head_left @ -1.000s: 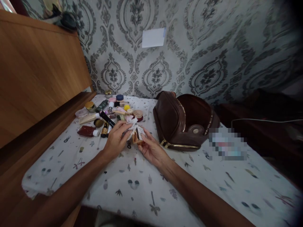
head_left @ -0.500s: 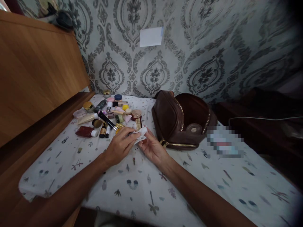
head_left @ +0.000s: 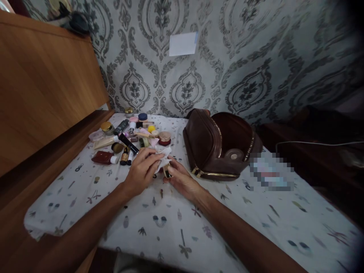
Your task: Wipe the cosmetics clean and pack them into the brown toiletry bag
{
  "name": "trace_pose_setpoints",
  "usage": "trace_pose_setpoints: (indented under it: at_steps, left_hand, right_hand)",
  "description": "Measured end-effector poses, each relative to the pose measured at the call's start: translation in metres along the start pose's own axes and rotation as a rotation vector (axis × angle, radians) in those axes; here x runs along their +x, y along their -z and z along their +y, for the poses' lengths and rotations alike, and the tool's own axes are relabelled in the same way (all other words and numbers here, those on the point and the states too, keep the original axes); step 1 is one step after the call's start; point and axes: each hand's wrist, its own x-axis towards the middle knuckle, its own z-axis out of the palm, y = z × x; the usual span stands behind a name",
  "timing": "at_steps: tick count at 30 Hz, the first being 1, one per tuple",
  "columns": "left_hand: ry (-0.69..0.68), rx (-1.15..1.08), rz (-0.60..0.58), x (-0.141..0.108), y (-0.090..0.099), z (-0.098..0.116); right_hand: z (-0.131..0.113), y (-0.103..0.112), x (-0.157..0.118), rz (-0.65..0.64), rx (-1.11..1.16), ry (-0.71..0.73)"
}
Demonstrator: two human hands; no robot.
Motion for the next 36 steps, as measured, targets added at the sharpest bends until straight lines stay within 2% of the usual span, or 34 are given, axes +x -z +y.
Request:
trace_pose_setpoints:
  at_steps: [5, 8, 13, 19, 24, 28, 36]
  left_hand:
    - [0.109, -0.069, 0.036, 0.003, 0.003, -0.002]
    - [0.193, -0.16, 0.015, 0.005, 0.005, -0.006]
    - [0.274, -0.256, -0.056, 0.005, 0.001, -0.019]
    - [0.361, -0.197, -0.077, 0.0, -0.007, -0.027]
    - [0.347, -0.106, -0.147, 0.0, -0.008, -0.023]
    - [0.329, -0.077, -0.186, -0.002, -0.009, -0.022]
    - [0.276, -0.041, -0.062, -0.004, -0.013, -0.021]
  right_hand:
    - [-0.002, -0.004, 0.001, -0.035, -0.063, -0.015]
    - [-0.003, -0.005, 0.001, -0.075, -0.063, -0.028]
    - [-0.003, -0.004, 0.0, -0.114, 0.038, -0.067]
    - [-0.002, 0.002, 0.002, -0.17, 0.189, -0.077]
    - [-0.003, 0.007, 0.005, -0.145, 0.346, -0.124]
    - [-0.004, 0.008, 0.007, -0.12, 0.379, -0.106]
    - [0.002, 0.007, 0.007, -0.119, 0.204, -0.083]
